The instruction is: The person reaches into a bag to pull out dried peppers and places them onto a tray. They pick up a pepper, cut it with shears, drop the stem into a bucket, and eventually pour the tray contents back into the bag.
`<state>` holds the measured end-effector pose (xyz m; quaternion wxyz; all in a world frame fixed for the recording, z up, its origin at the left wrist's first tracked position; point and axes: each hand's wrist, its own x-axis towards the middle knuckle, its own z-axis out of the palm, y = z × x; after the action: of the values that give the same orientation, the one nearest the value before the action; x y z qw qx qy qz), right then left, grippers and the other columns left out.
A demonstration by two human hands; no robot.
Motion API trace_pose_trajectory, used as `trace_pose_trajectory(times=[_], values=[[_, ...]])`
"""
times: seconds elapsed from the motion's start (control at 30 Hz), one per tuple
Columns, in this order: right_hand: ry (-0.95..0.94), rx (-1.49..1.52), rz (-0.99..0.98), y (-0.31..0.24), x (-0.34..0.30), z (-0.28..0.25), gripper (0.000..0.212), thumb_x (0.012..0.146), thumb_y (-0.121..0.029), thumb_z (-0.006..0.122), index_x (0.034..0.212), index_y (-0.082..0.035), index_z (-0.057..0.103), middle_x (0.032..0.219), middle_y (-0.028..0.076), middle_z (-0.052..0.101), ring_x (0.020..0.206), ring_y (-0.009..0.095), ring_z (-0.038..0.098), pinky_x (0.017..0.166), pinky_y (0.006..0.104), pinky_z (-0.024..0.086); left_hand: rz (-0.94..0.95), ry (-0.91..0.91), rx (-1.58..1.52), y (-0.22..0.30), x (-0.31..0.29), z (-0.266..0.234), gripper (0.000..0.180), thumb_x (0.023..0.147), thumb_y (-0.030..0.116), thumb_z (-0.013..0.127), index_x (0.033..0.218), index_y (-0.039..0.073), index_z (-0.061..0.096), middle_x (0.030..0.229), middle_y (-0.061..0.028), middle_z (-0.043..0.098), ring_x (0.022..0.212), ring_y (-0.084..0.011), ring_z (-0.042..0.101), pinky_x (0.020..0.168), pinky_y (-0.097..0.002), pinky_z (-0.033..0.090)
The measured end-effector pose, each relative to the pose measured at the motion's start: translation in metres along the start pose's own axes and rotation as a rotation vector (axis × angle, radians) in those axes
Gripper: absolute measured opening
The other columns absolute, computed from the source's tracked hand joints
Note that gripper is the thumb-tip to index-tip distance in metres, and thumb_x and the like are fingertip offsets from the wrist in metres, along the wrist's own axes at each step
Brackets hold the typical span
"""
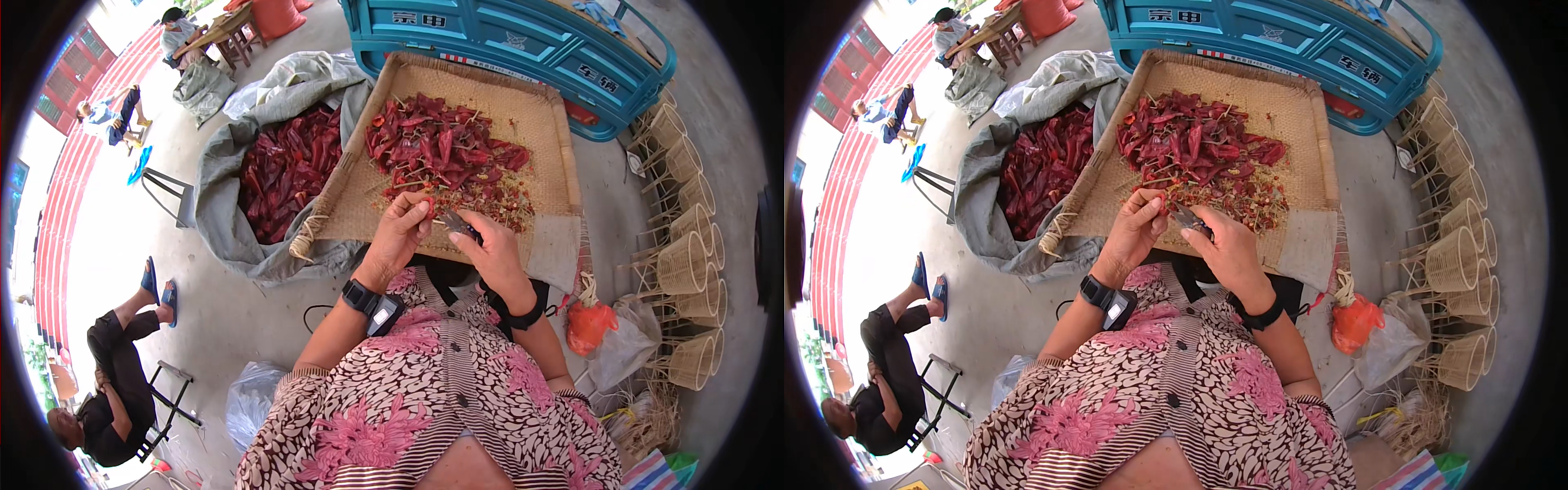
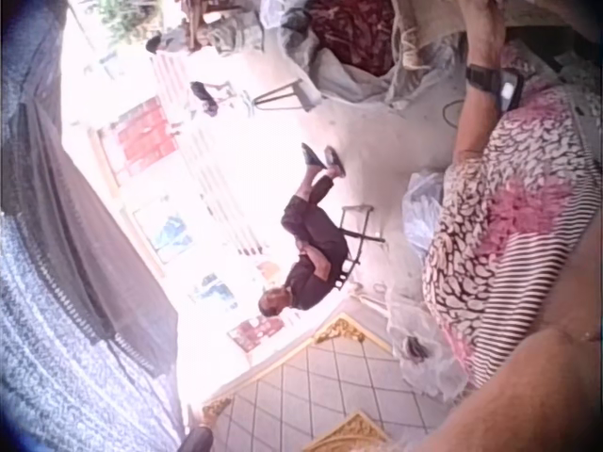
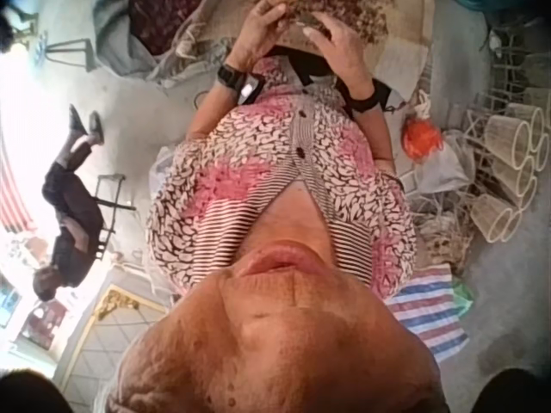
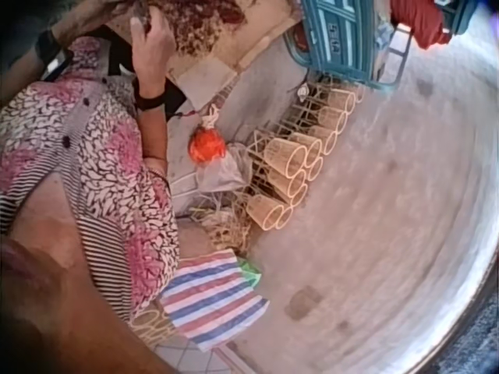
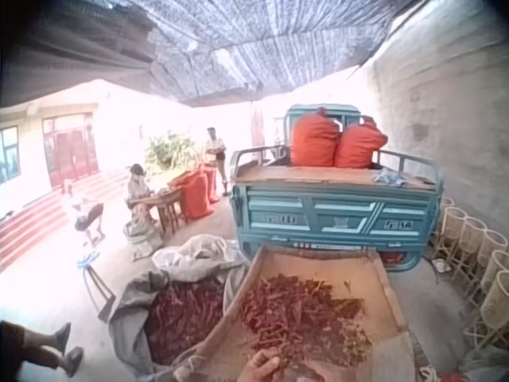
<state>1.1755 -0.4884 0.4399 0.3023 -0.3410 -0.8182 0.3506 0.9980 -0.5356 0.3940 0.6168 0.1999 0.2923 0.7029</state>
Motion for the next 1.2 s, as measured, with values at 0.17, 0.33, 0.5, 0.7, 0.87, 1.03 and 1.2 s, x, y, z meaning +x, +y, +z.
trace_pose_trajectory(times=[0.17, 0.33, 0.5, 0.7, 0.87, 1.03, 1.2], values=[[0.002, -0.032, -0.003, -0.002, -0.001, 0.002, 0.035, 0.082, -0.023, 0.065, 0.111, -0.003, 0.059, 0.091, 0.017, 0.063, 0.076, 0.031, 0.062, 0.066, 0.036, 0.048, -0.007, 0.022, -0.006, -0.002, -0.001, 0.0, 0.009, 0.091, 0.013, 0.059, 0.097, 0.007, 0.056, 0.077, 0.0018, 0.054, 0.062, -0.0074, 0.049, 0.057, -0.0215, 0.039], [-0.015, -0.039, 0.024, -0.002, -0.004, 0.002, 0.036, 0.082, -0.023, 0.065, 0.111, -0.002, 0.059, 0.092, 0.017, 0.063, 0.076, 0.029, 0.062, 0.066, 0.0352, 0.048, 0.006, 0.038, 0.021, -0.002, -0.002, 0.001, 0.007, 0.091, 0.012, 0.059, 0.096, 0.007, 0.056, 0.077, 0.0019, 0.054, 0.063, -0.007, 0.049, 0.057, -0.021, 0.039], [-0.017, -0.028, 0.046, -0.006, -0.005, 0.002, 0.037, 0.082, -0.022, 0.065, 0.111, -0.001, 0.059, 0.095, 0.016, 0.064, 0.077, 0.028, 0.063, 0.067, 0.0343, 0.049, -0.003, 0.052, 0.021, -0.003, -0.001, -0.002, 0.007, 0.091, 0.011, 0.059, 0.096, 0.007, 0.056, 0.078, 0.0021, 0.055, 0.063, -0.0067, 0.049, 0.057, -0.0203, 0.039], [-0.012, -0.017, 0.022, -0.001, -0.005, 0.007, 0.037, 0.082, -0.023, 0.064, 0.113, -0.002, 0.059, 0.096, 0.016, 0.064, 0.079, 0.028, 0.063, 0.069, 0.0344, 0.048, -0.009, 0.039, 0.033, -0.003, -0.003, -0.002, 0.007, 0.091, 0.011, 0.059, 0.094, 0.007, 0.057, 0.078, 0.0022, 0.056, 0.063, -0.0065, 0.049, 0.058, -0.0201, 0.039], [-0.009, 0.002, 0.023, -0.002, -0.006, 0.007, 0.037, 0.083, -0.024, 0.063, 0.112, -0.002, 0.059, 0.096, 0.016, 0.064, 0.08, 0.028, 0.063, 0.07, 0.0342, 0.048, -0.001, -0.001, 0.041, -0.005, -0.002, -0.008, 0.008, 0.092, 0.012, 0.058, 0.098, 0.008, 0.058, 0.084, 0.002, 0.057, 0.065, -0.0059, 0.049, 0.057, -0.0196, 0.04], [-0.015, 0.016, 0.024, 0.003, -0.006, 0.007, 0.037, 0.083, -0.024, 0.063, 0.113, -0.003, 0.059, 0.095, 0.015, 0.064, 0.078, 0.027, 0.063, 0.069, 0.0339, 0.048, -0.02, 0.008, 0.013, -0.006, -0.004, -0.008, 0.009, 0.091, 0.011, 0.06, 0.097, 0.006, 0.057, 0.079, 0.0015, 0.057, 0.064, -0.0065, 0.05, 0.058, -0.02, 0.039], [-0.073, 0.011, 0.082, 0.001, -0.006, 0.003, 0.039, 0.083, -0.026, 0.063, 0.113, -0.003, 0.058, 0.094, 0.015, 0.064, 0.075, 0.027, 0.062, 0.067, 0.034, 0.047, -0.025, 0.009, 0.031, -0.009, -0.005, -0.014, 0.011, 0.09, 0.011, 0.06, 0.1, 0.005, 0.058, 0.083, 0.0, 0.059, 0.064, -0.0067, 0.05, 0.059, -0.0199, 0.04]])
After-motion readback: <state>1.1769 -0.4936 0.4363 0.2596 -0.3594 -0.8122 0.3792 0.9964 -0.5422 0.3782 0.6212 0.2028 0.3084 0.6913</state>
